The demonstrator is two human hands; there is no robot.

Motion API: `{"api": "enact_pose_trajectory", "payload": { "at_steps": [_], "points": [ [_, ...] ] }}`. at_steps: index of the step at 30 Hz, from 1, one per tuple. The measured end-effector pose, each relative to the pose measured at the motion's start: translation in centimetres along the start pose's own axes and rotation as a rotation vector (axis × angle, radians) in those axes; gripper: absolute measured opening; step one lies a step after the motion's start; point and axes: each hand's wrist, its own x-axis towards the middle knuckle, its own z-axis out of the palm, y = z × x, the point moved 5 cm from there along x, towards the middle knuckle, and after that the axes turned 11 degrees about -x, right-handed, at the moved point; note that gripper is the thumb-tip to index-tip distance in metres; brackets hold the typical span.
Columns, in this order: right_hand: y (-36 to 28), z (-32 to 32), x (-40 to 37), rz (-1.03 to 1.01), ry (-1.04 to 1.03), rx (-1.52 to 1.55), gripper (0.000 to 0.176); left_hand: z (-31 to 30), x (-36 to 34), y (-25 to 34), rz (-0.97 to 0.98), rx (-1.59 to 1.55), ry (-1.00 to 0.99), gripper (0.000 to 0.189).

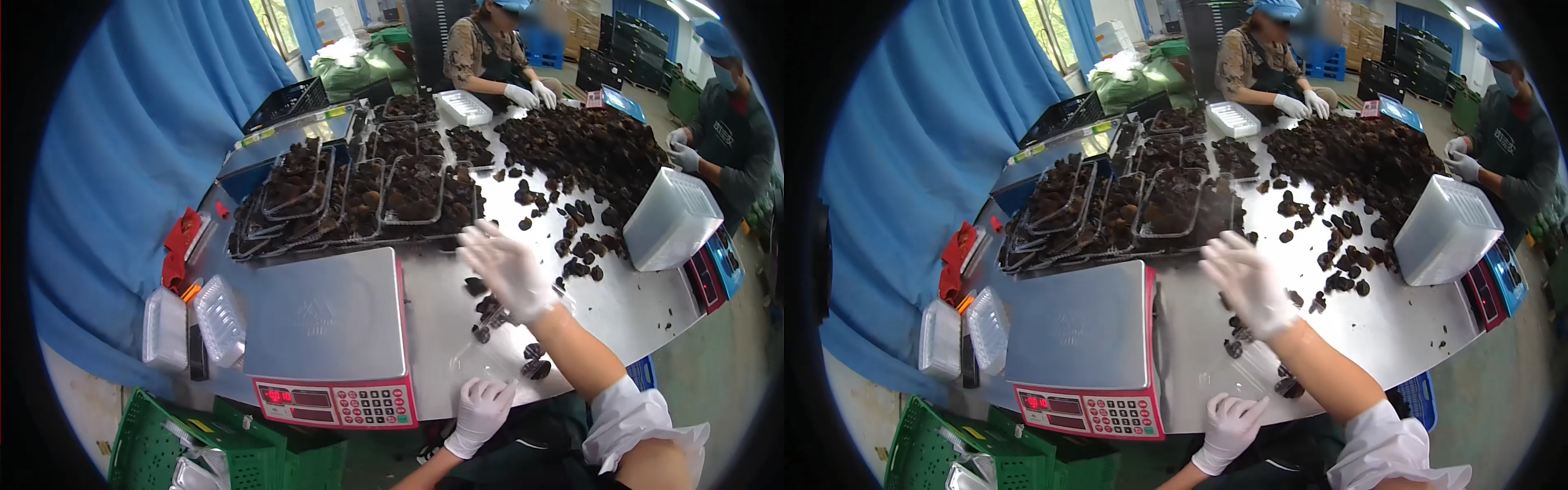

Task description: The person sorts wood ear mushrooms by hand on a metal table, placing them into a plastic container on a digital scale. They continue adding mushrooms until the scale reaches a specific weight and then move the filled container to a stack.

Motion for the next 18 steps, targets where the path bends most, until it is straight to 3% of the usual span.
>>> {"api": "enact_pose_trajectory", "payload": {
  "at_steps": [3,5,6,7,8,9,11,12,13,14,15,17,18],
  "points": [
    [-6.6,-5.7,-6.5,-0.343,0.113,-0.106,0.053,-4.6,2.5,2.3,0.049,-0.150,0.119,0.034],
    [-10.7,-8.9,-11.0,-0.586,0.136,-0.270,0.056,-9.6,4.4,4.1,0.125,0.009,0.225,0.021],
    [-11.8,-10.5,-13.1,-0.668,0.273,-0.362,0.052,-11.7,4.4,4.3,0.037,0.223,0.195,0.016],
    [-12.6,-12.0,-15.2,-0.744,0.405,-0.460,0.048,-14.4,5.1,4.7,0.035,0.251,0.319,0.015],
    [-12.7,-14.8,-18.3,-0.757,0.464,-0.422,0.044,-17.8,5.1,2.8,-0.150,0.319,0.443,0.015],
    [-12.6,-16.1,-19.0,-0.753,0.483,-0.422,0.044,-19.1,4.9,1.8,-0.158,0.409,0.490,0.019],
    [-11.5,-17.9,-19.3,-0.674,0.462,-0.731,0.037,-20.7,3.5,-1.8,-0.361,0.388,0.530,0.025],
    [-10.2,-18.3,-19.1,-0.579,0.515,-0.795,0.031,-21.0,3.0,-2.9,-0.358,0.394,0.522,0.025],
    [-8.8,-18.7,-18.8,-0.460,0.512,-0.917,0.029,-20.7,2.9,-4.1,-0.381,0.440,0.380,0.030],
    [-7.1,-18.5,-18.3,-0.345,0.461,-0.986,0.028,-20.2,2.7,-4.7,-0.406,0.486,0.234,0.035],
    [-5.5,-18.0,-17.9,-0.295,0.348,-1.124,0.028,-19.7,3.3,-3.8,-0.407,0.492,0.225,0.035],
    [-0.9,-18.6,-17.2,-0.350,0.195,-1.234,0.044,-17.9,4.9,0.4,-0.204,0.613,0.382,0.043],
    [-1.1,-16.2,-16.9,-0.509,0.136,-1.668,0.055,-16.7,4.7,1.2,-0.186,0.497,0.364,0.046]
  ]
}}
